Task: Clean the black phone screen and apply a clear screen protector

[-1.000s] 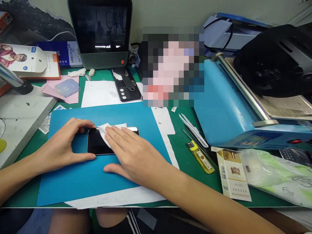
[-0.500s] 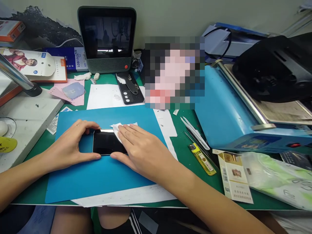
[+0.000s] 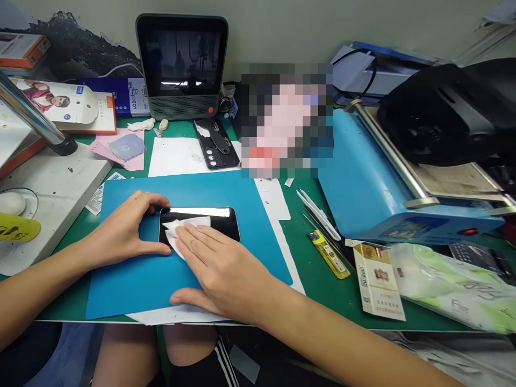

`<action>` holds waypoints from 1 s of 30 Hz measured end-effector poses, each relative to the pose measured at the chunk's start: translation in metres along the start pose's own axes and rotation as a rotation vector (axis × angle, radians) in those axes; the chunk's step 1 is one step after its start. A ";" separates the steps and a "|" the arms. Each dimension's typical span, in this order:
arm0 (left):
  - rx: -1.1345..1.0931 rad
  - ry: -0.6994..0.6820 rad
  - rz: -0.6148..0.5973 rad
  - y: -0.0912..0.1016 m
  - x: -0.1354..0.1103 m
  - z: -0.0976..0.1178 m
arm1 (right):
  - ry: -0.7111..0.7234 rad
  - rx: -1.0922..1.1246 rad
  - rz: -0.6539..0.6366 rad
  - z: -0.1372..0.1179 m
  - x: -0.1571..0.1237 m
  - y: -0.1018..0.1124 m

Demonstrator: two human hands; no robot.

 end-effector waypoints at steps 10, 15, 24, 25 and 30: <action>0.012 0.012 0.009 0.000 0.002 -0.002 | -0.256 -0.185 0.037 0.001 -0.007 -0.006; 0.003 -0.024 0.014 0.002 0.002 -0.003 | -0.137 -0.046 -0.074 -0.020 0.009 -0.017; 0.022 0.038 -0.016 0.003 0.004 -0.001 | -0.467 -0.034 -0.148 0.053 -0.037 -0.012; 0.020 0.048 -0.016 0.003 0.004 -0.001 | -0.482 -0.016 -0.147 0.054 -0.040 -0.012; 0.010 0.076 -0.018 0.002 0.004 -0.003 | -0.474 0.029 -0.088 0.038 -0.065 -0.005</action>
Point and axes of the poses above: each hand's wrist, its own x-axis towards the middle knuckle, its own y-axis out of the back of the hand, z = x × y, the point moved 7 cm from there along x, towards the middle knuckle, and after that the axes turned 11 degrees about -y, right-handed, at the moved point
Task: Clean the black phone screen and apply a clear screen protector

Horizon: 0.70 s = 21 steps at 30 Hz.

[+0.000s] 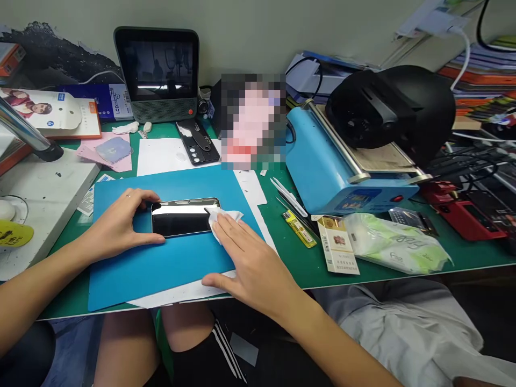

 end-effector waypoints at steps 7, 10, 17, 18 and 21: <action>-0.010 0.002 0.004 0.002 0.000 0.000 | -0.048 0.009 -0.026 0.007 0.021 0.001; -0.008 0.009 -0.009 0.001 0.000 0.000 | -0.055 0.015 -0.003 0.006 0.008 0.001; 0.015 0.011 -0.016 0.002 0.000 -0.001 | -0.134 0.037 -0.021 0.018 0.020 0.000; 0.019 0.013 -0.017 0.002 0.001 -0.001 | -0.147 0.042 -0.028 0.019 0.026 -0.001; 0.028 0.014 -0.015 0.003 0.002 -0.002 | -0.141 0.048 0.003 0.017 0.022 0.001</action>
Point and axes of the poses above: each hand's wrist, its own x-axis towards the middle knuckle, its own y-axis out of the back of the hand, z = x × y, the point moved 7 cm from there along x, towards the middle knuckle, and after that the axes turned 11 degrees about -y, right-handed, at the moved point
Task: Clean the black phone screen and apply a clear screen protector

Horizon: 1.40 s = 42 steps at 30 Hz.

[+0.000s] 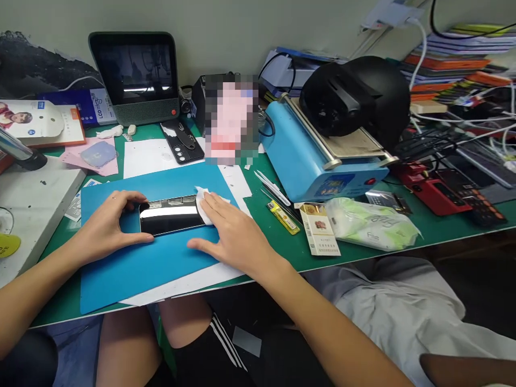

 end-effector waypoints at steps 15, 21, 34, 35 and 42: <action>-0.022 -0.074 0.010 -0.008 -0.001 0.001 | 0.092 -0.103 0.099 -0.006 -0.023 -0.005; -0.023 -0.129 0.027 -0.012 0.001 0.004 | 0.194 -0.086 0.031 -0.030 -0.038 -0.012; -0.042 -0.205 -0.062 -0.014 -0.007 0.006 | 0.290 0.014 -0.108 -0.091 0.018 -0.036; -0.042 -0.200 -0.055 -0.013 -0.007 0.006 | 0.282 0.019 -0.117 -0.093 0.021 -0.038; -0.028 -0.223 -0.060 -0.012 -0.008 0.006 | 0.327 0.019 -0.065 -0.099 -0.007 -0.035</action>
Point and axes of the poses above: each hand's wrist, its own x-axis towards the middle knuckle, its own y-axis out of the back of the hand, z = x × y, the point moved 7 cm from there along x, towards the middle knuckle, and after that the axes turned 11 degrees about -y, right-handed, at the moved point
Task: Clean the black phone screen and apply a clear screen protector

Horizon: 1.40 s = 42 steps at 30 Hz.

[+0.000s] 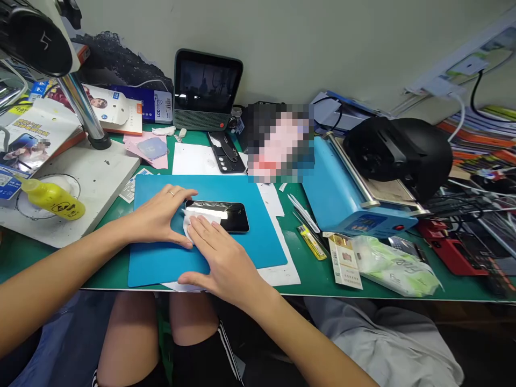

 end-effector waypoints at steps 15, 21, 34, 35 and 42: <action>-0.020 0.059 0.045 -0.002 0.000 -0.006 | -0.386 -0.086 0.014 0.088 -0.020 0.002; -0.145 0.062 0.193 0.010 -0.003 -0.005 | -0.224 0.013 -0.106 0.034 0.040 -0.011; -0.018 0.016 0.073 0.006 -0.002 -0.001 | -0.094 -0.068 0.051 -0.002 -0.022 -0.011; -0.004 0.013 0.064 0.006 -0.002 0.000 | -0.116 -0.081 0.058 0.006 -0.029 -0.009; 0.062 0.002 0.044 0.002 0.000 -0.003 | -0.337 -0.043 0.029 0.072 -0.055 0.006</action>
Point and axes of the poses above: each hand's wrist, its own x-axis towards the middle knuckle, its own y-axis out of the back of the hand, z = x × y, the point moved 7 cm from there along x, towards the middle knuckle, and after that the axes turned 11 degrees about -y, right-handed, at the moved point
